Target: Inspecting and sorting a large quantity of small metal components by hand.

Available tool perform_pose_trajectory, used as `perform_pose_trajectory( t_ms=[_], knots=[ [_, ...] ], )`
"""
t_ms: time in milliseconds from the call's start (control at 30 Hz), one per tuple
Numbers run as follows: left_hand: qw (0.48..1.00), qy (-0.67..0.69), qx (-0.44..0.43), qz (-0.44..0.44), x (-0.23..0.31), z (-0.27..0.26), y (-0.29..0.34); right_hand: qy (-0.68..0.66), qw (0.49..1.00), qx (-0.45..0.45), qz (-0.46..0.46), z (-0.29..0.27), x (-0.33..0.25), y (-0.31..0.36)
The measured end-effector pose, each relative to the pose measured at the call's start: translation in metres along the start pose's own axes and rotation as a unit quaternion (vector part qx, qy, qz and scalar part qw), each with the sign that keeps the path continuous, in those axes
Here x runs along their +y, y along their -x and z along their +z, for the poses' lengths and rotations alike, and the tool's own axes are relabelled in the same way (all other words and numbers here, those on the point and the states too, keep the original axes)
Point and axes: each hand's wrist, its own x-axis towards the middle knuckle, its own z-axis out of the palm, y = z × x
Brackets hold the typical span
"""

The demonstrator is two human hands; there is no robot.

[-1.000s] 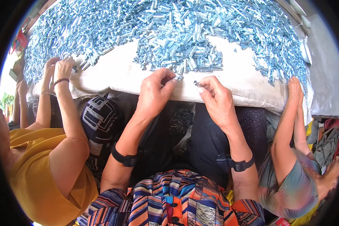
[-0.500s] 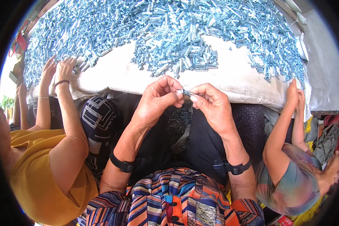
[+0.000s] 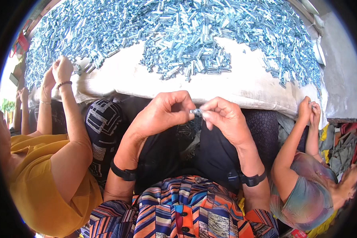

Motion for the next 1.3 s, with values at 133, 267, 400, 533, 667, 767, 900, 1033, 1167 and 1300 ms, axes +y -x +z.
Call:
perform_pose_trajectory(
  t_ms=[133,267,400,533,667,767,900,1033,1167,1300],
  knots=[
    [0.964,0.182,-0.186,-0.062,-0.01,-0.001,0.006,-0.096,0.981,-0.155,0.068,-0.007,0.0,0.007],
    [0.943,0.242,-0.225,-0.046,-0.02,0.006,0.009,-0.129,0.966,-0.201,0.103,-0.006,-0.002,0.01],
    [0.991,0.095,-0.096,-0.022,-0.024,-0.012,0.015,-0.051,0.986,-0.116,0.105,-0.004,-0.002,0.007],
    [0.976,-0.093,0.198,0.008,-0.028,-0.043,0.01,0.283,0.959,0.026,-0.01,-0.006,-0.004,-0.008],
    [0.889,-0.349,0.288,0.063,-0.04,-0.052,-0.007,0.367,0.914,0.071,-0.16,0.013,-0.01,-0.051],
    [0.869,-0.391,0.299,0.047,-0.045,-0.044,-0.018,0.465,0.837,0.081,-0.278,0.023,-0.005,-0.089],
    [0.851,-0.428,0.304,0.021,-0.045,-0.041,-0.025,0.57,0.755,0.085,-0.312,0.026,0.005,-0.119],
    [0.848,-0.426,0.315,0.016,-0.045,-0.041,-0.027,0.603,0.725,0.085,-0.323,0.024,0.011,-0.126],
    [0.85,-0.399,0.34,0.058,-0.05,-0.043,-0.026,0.545,0.754,0.113,-0.349,0.024,0.001,-0.118],
    [0.94,-0.167,0.296,0.031,-0.041,-0.052,-0.019,0.432,0.871,0.107,-0.211,0.022,-0.017,-0.091]
  ],
)
